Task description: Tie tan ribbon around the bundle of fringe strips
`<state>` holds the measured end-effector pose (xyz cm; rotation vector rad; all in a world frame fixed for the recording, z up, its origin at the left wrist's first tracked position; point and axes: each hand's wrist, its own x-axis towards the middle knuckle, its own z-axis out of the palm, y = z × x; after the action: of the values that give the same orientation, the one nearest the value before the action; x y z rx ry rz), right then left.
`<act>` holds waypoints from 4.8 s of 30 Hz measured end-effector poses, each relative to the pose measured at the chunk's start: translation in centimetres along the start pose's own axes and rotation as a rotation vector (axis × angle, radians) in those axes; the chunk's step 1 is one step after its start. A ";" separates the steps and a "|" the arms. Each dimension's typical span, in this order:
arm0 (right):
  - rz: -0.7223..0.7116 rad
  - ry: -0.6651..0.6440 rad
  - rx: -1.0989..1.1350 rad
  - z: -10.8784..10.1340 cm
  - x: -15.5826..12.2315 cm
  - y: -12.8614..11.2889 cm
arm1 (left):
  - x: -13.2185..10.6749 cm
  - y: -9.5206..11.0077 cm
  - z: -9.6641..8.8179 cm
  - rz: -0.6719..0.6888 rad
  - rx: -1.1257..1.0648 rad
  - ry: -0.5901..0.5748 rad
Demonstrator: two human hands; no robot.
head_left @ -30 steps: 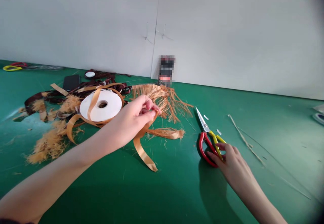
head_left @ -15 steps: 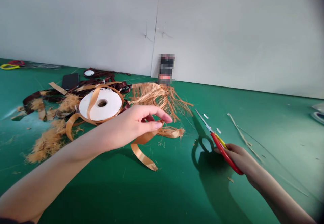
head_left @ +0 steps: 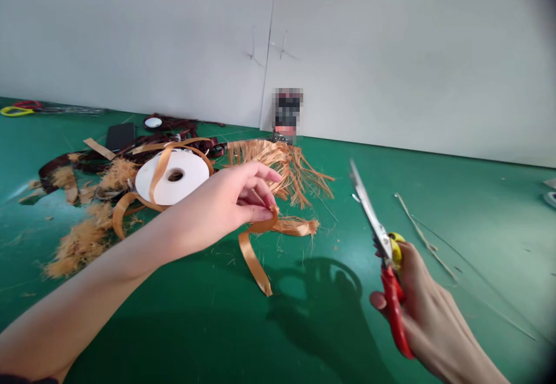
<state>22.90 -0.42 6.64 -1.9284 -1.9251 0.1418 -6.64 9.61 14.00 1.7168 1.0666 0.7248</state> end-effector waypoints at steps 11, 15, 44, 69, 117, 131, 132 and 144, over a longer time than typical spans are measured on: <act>-0.312 0.046 -0.299 0.8 0.0 -1.9 | 0.0 0.2 0.2 0.004 -0.046 -0.024; -0.344 0.046 -0.307 0.9 0.1 -2.3 | 0.0 0.2 0.4 0.009 -0.043 -0.018; -0.461 0.023 -0.342 0.8 0.5 -1.6 | -0.5 1.4 0.4 -0.042 0.123 -0.016; 0.095 -0.156 -0.278 1.8 0.9 0.1 | -0.5 1.1 0.1 -0.115 0.159 -0.055; -0.066 -0.376 0.707 -4.3 9.2 -12.1 | -0.6 3.1 1.2 -0.088 -0.041 0.166; 0.025 -0.434 0.852 -4.3 9.4 -11.7 | -0.3 2.4 1.0 -0.087 -0.204 0.155; 0.022 -0.434 0.848 -4.3 9.5 -11.7 | -0.3 2.3 1.1 -0.087 -0.213 0.148; 0.031 -0.348 0.966 -4.0 9.5 -12.0 | -0.2 2.5 1.6 -0.153 -0.241 0.114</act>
<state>13.47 7.52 16.60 -1.2993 -1.5347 1.2284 -4.59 8.37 15.74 1.3883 1.1260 0.8253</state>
